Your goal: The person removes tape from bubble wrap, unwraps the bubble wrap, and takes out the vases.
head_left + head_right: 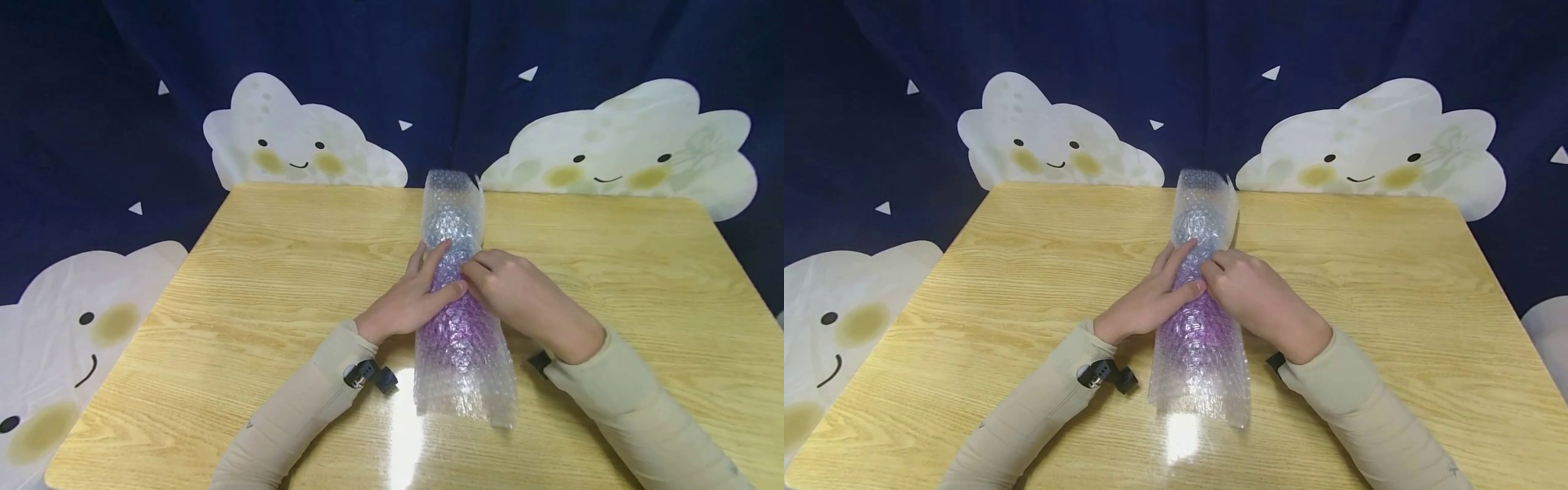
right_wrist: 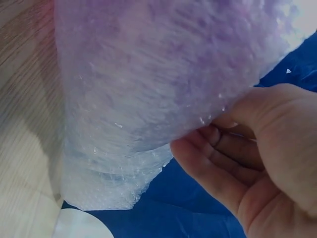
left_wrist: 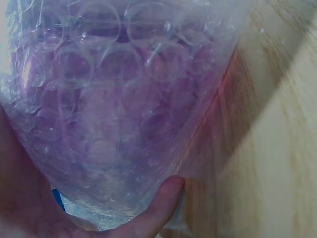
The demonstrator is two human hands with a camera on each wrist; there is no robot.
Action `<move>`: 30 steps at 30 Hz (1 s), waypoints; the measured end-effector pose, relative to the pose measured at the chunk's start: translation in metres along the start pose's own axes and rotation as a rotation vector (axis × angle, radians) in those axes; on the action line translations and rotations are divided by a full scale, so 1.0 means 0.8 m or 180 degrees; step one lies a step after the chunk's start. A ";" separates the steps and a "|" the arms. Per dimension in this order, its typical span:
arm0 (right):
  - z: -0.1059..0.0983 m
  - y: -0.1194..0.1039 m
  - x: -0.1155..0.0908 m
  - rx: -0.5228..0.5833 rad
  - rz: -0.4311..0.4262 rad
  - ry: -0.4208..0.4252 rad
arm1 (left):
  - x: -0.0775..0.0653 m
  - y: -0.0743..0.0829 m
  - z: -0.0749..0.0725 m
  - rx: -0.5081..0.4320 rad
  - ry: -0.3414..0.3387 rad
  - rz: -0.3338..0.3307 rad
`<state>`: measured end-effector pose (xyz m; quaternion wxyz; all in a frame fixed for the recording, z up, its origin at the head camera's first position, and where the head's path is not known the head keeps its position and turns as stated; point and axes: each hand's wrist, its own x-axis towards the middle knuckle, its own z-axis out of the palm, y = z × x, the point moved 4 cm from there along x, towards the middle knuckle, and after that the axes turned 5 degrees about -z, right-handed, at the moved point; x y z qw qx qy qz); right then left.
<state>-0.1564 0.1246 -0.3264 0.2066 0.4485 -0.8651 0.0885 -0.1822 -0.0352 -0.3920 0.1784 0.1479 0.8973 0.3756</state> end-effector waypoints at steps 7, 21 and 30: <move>-0.001 -0.001 -0.002 0.0043 -0.0030 -0.0026 | 0.000 0.000 0.001 -0.0006 -0.0015 -0.0017; 0.000 -0.006 0.000 -0.0168 -0.0090 -0.0071 | -0.001 0.000 0.001 -0.0005 -0.0004 -0.0016; 0.002 -0.004 0.000 -0.0150 -0.0070 -0.0041 | -0.001 -0.001 0.002 -0.0002 -0.0001 -0.0025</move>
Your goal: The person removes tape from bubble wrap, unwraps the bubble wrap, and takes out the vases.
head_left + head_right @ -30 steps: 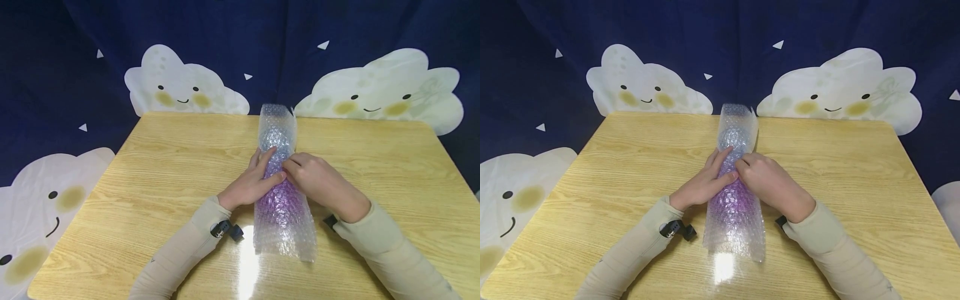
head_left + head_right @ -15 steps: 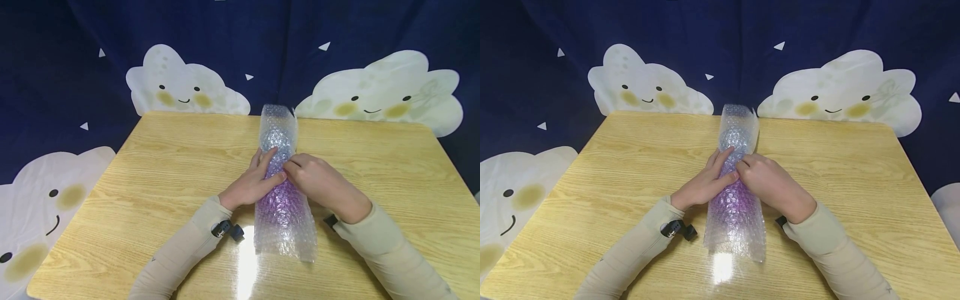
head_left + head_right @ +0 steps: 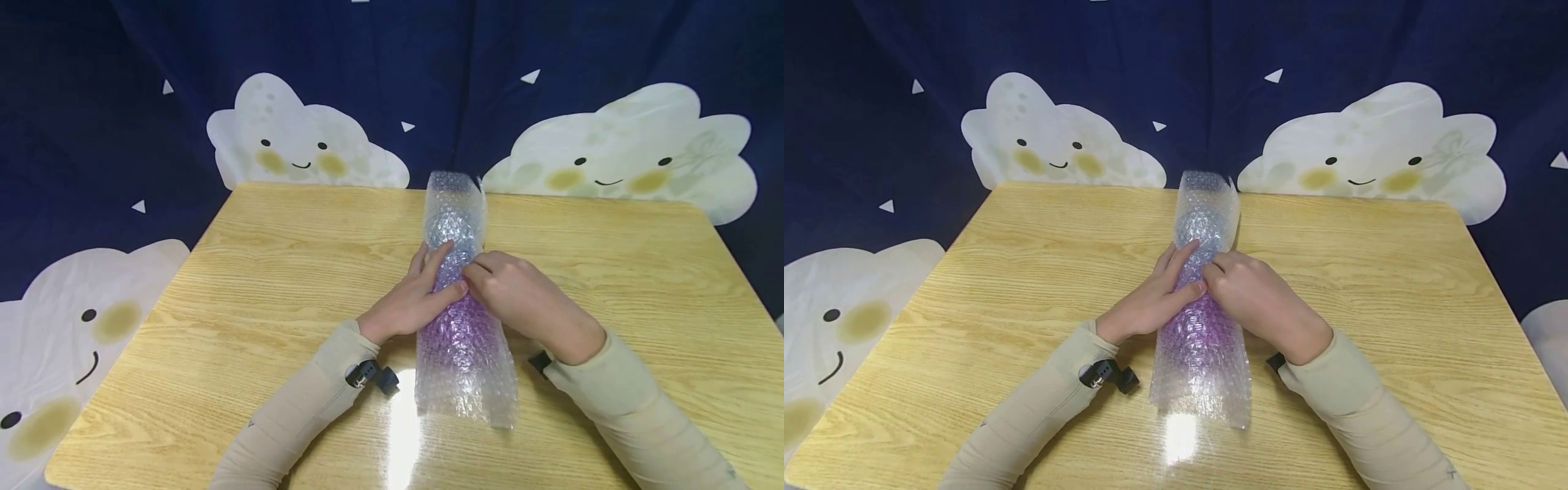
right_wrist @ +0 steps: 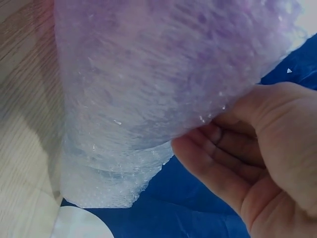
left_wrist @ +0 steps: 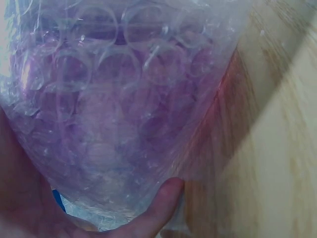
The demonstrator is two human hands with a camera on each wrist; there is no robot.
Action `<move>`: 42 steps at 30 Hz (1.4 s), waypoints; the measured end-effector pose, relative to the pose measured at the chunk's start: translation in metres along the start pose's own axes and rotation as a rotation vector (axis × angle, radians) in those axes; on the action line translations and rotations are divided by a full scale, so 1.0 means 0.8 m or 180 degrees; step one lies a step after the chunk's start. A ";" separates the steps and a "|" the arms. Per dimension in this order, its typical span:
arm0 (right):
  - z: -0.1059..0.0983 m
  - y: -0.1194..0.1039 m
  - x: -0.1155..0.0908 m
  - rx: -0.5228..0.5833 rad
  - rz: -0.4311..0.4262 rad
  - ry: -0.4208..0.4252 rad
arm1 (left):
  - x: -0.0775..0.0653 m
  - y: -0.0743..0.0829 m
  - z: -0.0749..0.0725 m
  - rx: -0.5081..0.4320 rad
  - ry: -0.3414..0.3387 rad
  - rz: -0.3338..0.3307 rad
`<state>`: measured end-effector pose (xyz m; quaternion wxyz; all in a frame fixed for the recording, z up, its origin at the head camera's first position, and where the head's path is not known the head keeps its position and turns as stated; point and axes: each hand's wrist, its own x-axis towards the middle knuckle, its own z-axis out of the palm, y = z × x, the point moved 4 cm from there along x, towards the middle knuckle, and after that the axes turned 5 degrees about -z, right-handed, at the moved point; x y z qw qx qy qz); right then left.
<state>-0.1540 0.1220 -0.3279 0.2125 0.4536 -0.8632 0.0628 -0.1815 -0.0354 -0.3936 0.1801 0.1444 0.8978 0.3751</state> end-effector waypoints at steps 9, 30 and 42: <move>0.002 0.001 0.000 -0.0007 0.0020 0.0005 | 0.000 0.000 0.000 0.0002 0.0010 0.0022; 0.003 0.005 -0.001 0.0126 0.0035 0.0146 | 0.001 0.000 -0.001 -0.0013 0.0012 0.0061; 0.003 0.008 -0.001 0.0266 0.0127 0.0177 | 0.001 -0.001 -0.001 -0.0030 -0.0004 0.0040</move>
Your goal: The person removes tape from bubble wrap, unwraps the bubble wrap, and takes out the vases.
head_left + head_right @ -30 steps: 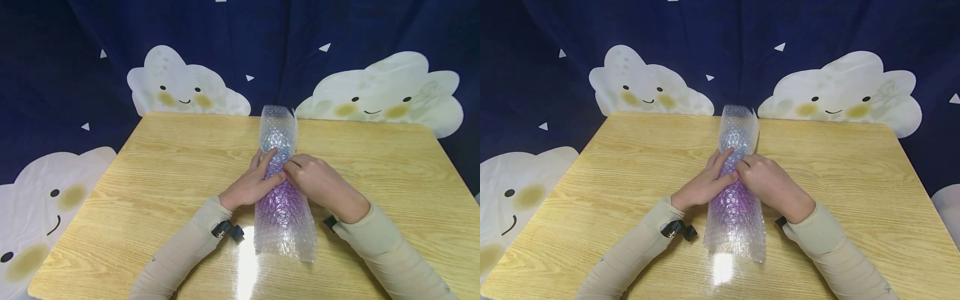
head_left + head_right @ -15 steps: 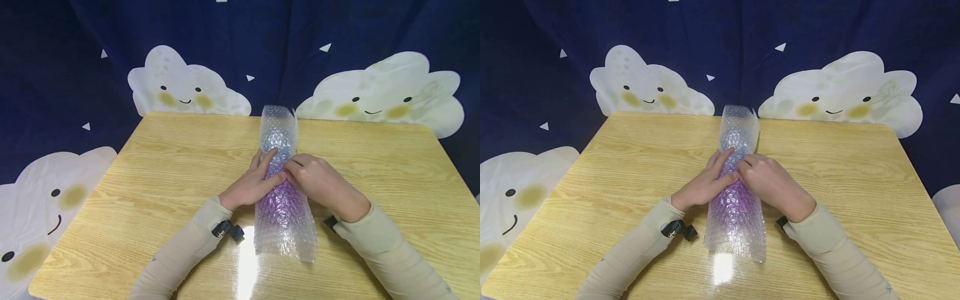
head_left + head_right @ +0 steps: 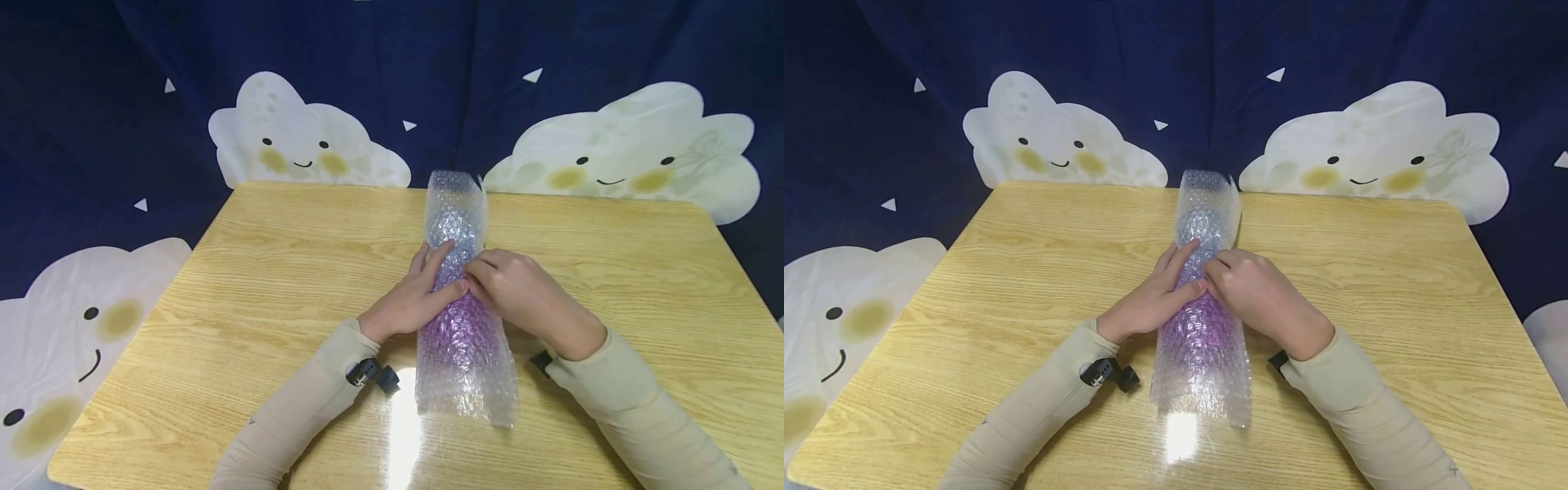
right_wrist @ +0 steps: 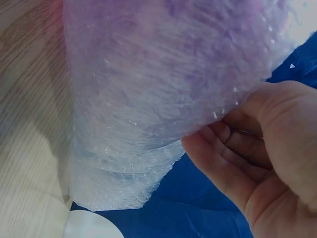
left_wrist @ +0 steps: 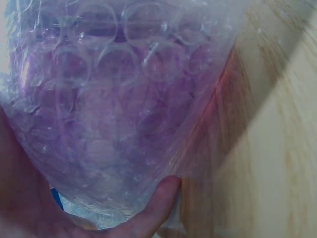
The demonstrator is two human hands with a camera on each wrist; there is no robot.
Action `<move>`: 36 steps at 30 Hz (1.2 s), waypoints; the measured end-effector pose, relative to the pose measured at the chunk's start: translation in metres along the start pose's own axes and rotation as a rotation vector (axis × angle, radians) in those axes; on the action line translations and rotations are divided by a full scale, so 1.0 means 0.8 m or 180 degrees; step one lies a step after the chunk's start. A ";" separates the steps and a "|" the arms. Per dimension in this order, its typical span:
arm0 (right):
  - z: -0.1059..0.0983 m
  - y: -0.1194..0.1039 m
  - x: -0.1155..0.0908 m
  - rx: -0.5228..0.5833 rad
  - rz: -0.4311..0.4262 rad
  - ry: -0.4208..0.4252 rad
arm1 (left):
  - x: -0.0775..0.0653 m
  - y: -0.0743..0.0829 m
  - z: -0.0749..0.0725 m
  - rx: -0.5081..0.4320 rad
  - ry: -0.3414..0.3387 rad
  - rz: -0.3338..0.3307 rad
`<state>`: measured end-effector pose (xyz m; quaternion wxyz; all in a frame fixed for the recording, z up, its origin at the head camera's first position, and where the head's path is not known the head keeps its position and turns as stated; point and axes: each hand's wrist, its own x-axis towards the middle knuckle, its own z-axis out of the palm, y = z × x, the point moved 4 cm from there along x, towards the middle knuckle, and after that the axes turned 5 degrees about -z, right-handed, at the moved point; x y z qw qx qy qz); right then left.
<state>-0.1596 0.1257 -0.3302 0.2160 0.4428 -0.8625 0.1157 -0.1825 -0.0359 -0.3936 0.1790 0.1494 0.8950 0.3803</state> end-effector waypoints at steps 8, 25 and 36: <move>0.000 0.002 0.001 0.0035 -0.0009 0.0037 | -0.001 0.001 -0.001 0.0026 0.0014 0.0012; 0.000 0.007 0.000 0.0151 0.0079 0.0056 | -0.001 0.002 -0.001 0.0004 0.0007 0.0044; 0.001 0.008 -0.001 0.0155 0.0048 0.0102 | 0.000 0.001 0.000 0.0019 0.0021 0.0070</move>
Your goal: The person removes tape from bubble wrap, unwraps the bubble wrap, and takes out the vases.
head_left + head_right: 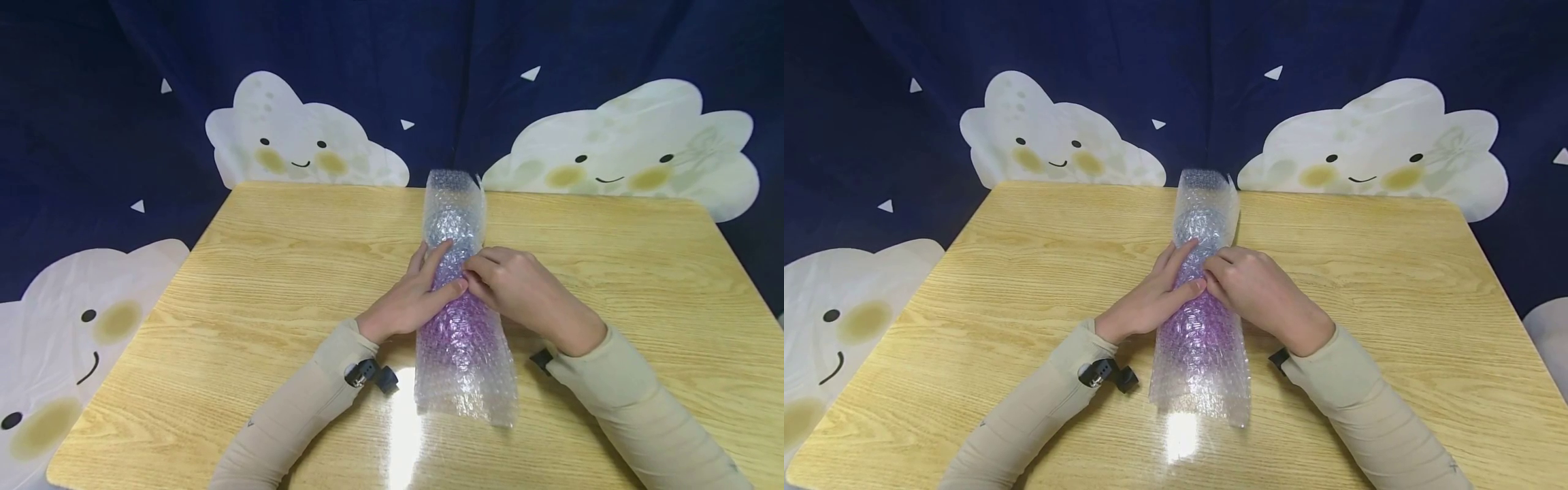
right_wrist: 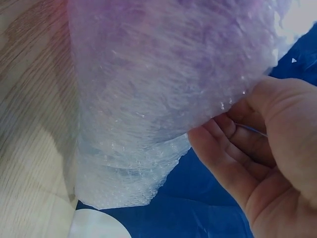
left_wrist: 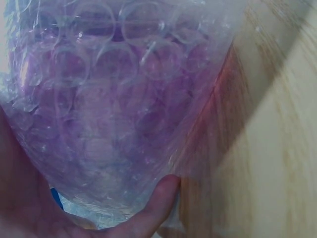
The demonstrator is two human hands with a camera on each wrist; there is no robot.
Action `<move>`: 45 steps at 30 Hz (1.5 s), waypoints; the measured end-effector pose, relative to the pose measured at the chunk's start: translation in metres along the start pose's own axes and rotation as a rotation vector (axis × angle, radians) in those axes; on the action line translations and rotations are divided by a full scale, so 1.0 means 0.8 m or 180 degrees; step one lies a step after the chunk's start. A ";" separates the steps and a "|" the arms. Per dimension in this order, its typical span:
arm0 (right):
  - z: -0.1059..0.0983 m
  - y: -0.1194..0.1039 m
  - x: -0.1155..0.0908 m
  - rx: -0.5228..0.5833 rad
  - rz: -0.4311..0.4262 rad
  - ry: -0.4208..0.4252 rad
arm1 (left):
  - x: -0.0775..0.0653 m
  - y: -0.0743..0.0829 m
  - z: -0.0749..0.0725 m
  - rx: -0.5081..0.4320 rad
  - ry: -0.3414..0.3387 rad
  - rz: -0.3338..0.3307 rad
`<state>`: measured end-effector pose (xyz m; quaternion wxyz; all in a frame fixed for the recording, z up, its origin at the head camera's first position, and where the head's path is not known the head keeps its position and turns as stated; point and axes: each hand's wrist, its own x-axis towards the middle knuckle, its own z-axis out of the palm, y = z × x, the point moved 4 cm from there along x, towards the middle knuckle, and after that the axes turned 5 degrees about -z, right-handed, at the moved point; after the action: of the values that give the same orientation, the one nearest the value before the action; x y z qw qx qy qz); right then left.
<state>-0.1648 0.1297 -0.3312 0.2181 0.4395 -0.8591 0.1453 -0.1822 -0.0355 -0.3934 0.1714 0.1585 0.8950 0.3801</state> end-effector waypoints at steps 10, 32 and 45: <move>-0.001 0.002 -0.001 -0.0038 -0.0059 0.0031 | 0.000 -0.001 0.001 -0.0006 -0.0007 -0.0014; -0.003 0.003 -0.001 -0.0079 0.0003 0.0140 | -0.001 0.000 0.000 0.0022 -0.0007 -0.0033; -0.004 0.004 -0.002 -0.0075 0.0058 0.0171 | -0.001 0.001 0.001 0.0010 -0.0015 -0.0025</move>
<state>-0.1660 0.1341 -0.3294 0.2449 0.4250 -0.8586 0.1489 -0.1812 -0.0351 -0.3930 0.1747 0.1561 0.8958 0.3777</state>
